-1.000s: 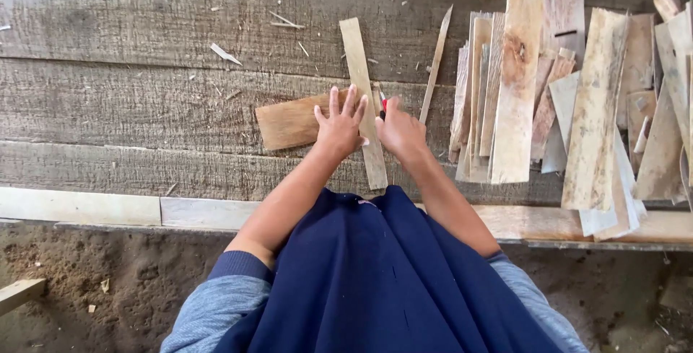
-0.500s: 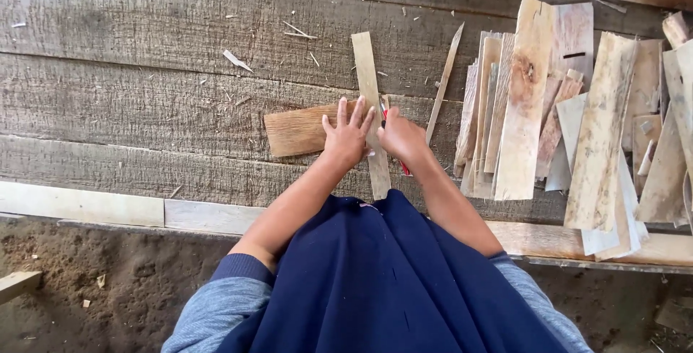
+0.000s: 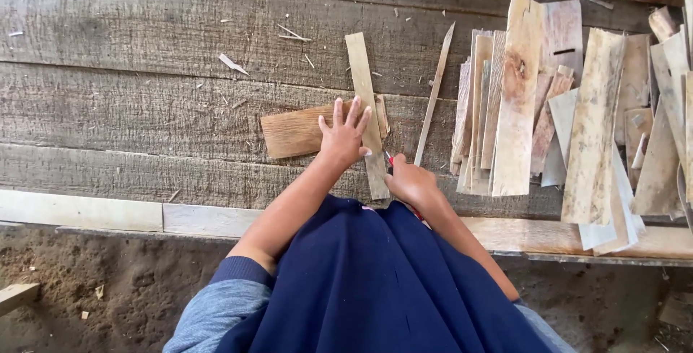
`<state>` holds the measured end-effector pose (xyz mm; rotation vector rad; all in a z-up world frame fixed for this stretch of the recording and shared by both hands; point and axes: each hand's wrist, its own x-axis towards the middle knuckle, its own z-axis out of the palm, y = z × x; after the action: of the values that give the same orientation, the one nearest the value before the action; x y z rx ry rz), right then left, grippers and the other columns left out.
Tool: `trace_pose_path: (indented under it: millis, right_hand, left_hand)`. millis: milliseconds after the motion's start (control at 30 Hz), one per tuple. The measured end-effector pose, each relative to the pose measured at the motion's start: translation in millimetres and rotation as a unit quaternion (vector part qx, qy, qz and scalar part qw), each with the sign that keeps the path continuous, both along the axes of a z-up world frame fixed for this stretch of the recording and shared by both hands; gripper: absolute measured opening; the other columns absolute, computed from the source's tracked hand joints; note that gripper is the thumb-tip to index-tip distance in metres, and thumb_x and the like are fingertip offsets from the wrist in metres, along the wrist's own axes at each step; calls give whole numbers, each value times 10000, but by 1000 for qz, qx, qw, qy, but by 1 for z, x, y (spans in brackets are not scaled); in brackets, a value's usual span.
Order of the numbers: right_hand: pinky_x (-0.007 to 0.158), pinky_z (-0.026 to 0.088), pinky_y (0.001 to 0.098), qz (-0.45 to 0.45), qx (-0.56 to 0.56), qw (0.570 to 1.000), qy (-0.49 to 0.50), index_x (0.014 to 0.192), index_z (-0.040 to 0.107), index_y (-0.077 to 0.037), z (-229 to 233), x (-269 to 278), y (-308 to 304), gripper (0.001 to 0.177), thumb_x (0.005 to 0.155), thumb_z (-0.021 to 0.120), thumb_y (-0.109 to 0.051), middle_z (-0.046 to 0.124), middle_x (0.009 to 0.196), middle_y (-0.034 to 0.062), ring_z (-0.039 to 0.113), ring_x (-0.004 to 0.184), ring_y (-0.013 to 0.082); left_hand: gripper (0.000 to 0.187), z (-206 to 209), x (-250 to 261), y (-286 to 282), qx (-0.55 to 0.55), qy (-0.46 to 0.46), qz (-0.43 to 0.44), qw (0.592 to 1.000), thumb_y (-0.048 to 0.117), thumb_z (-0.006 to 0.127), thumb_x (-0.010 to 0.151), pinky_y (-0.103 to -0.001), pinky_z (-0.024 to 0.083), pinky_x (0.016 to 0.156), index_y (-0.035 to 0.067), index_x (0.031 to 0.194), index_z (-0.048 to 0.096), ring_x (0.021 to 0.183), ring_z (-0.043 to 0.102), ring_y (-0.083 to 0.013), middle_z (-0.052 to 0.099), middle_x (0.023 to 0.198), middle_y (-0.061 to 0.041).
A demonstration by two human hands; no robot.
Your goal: Scoring thin wooden strips with a utility knife and snapping them to length by hand.
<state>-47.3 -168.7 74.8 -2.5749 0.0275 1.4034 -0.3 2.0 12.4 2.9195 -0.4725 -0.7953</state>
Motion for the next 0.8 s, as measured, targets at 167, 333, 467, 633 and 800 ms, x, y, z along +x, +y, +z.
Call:
trace_pose_path:
  millis: [167, 333, 467, 633, 800]
  right_hand:
    - [966, 469, 611, -102, 24, 993, -56, 1288, 410, -88, 5, 22, 12, 492, 994, 393, -482, 704, 1153, 279, 664, 1147, 487]
    - [941, 499, 579, -169, 34, 980, -98, 1262, 454, -113, -14, 27, 10, 402, 995, 436, -412, 739, 1062, 236, 748, 959, 407]
    - [970, 485, 595, -168, 25, 976, -133, 1241, 421, -122, -8, 32, 5, 447, 978, 461, -482, 695, 1143, 288, 662, 1120, 510]
    - [949, 499, 581, -198, 67, 971, -115, 1259, 453, -172, -17, 24, 30, 553, 920, 538, -601, 690, 1183, 266, 658, 1143, 489]
    - [989, 513, 582, -180, 80, 969, -150, 1491, 260, -156, -66, 22, 50, 882, 849, 689, -581, 485, 1438, 200, 645, 1163, 473]
  left_hand:
    - [977, -6, -2, 1, 5, -7, -10, 1000, 548, 748, 869, -797, 287, 1081, 235, 1650, 251, 1545, 75, -476, 74, 1732, -83]
    - [980, 10, 4, 6, 14, -10, -18, 1000, 575, 739, 869, -773, 320, 1082, 225, 1648, 258, 1542, 116, -456, 96, 1730, -89]
    - [1101, 5, 14, 13, 15, -6, -28, 999, 572, 804, 803, -719, 406, 1057, 180, 1650, 219, 1526, 187, -422, 102, 1724, -102]
    - [1078, -7, 18, 24, -7, -52, -4, 999, 649, 782, 779, -593, 482, 1023, 112, 1598, 333, 1416, 349, -357, 314, 1619, -118]
    - [936, -19, 16, 38, -58, -57, 34, 996, 291, 807, 822, -549, 383, 1085, 73, 1589, 317, 1349, 352, -376, 366, 1472, -123]
